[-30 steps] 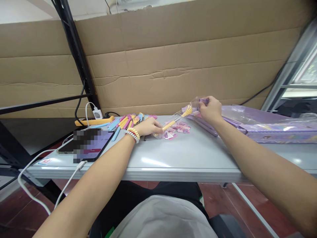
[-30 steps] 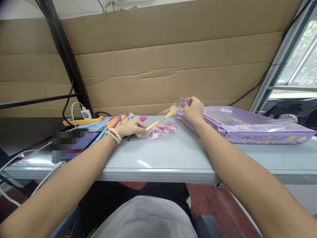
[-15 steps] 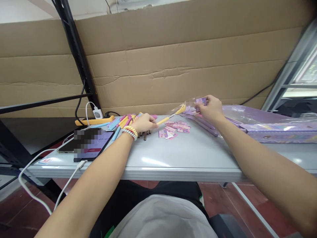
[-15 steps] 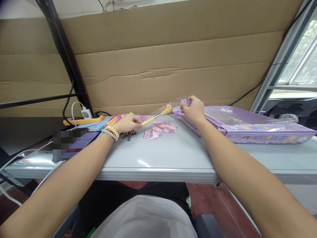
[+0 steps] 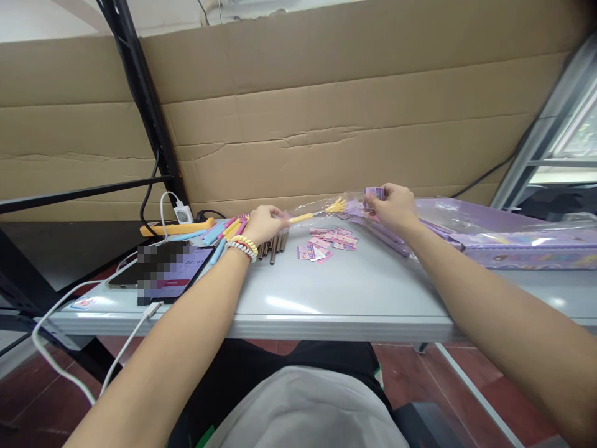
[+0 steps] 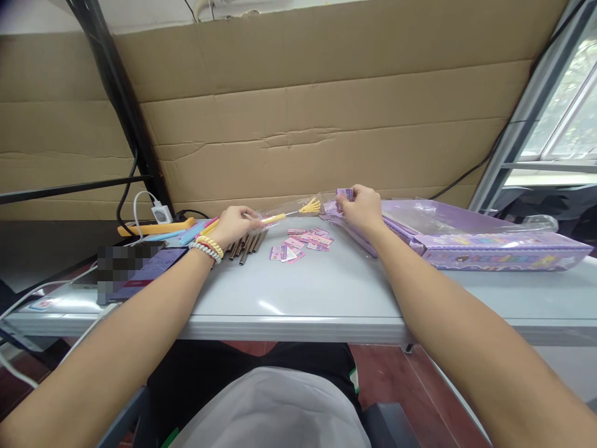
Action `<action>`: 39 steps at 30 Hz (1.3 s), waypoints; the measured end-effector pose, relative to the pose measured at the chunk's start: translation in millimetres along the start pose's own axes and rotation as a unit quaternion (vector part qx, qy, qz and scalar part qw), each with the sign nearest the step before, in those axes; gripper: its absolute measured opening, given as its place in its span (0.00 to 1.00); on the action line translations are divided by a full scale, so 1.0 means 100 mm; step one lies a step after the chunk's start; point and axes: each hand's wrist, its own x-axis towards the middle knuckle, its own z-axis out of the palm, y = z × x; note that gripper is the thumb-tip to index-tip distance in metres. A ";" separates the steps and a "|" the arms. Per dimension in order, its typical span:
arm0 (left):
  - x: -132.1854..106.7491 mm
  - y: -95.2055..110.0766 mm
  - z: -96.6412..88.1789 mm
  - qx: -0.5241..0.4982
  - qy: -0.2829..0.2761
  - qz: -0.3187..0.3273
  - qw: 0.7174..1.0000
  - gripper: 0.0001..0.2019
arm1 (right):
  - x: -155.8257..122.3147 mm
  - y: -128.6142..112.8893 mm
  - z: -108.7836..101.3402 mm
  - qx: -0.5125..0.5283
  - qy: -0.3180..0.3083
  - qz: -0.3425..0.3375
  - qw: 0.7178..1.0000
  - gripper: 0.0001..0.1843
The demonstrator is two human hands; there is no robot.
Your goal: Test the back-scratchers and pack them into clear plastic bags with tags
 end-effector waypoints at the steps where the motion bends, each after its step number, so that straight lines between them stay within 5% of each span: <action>1: 0.02 -0.03 0.02 -0.037 0.017 -0.007 0.999 0.16 | 0.00 0.00 0.00 0.020 -0.001 0.005 1.000 0.05; 10: 0.09 -0.08 0.06 -0.326 0.057 -0.041 0.943 0.10 | -0.05 -0.07 0.01 0.143 -0.055 0.029 0.988 0.04; 15: 0.12 -0.11 0.07 -0.321 0.052 -0.028 0.945 0.09 | -0.05 -0.10 0.02 0.168 -0.053 0.074 0.982 0.05; 25: 0.11 -0.11 0.05 -0.320 0.064 -0.036 0.945 0.08 | -0.01 0.00 0.00 0.096 -0.051 0.055 0.992 0.08; 33: 0.07 -0.05 0.05 -0.325 0.028 -0.023 0.945 0.07 | -0.02 0.01 0.00 0.117 -0.049 0.048 0.991 0.19; 39: 0.09 -0.07 0.04 -0.324 0.049 -0.028 0.944 0.08 | -0.05 -0.09 0.01 0.171 -0.051 0.058 0.982 0.10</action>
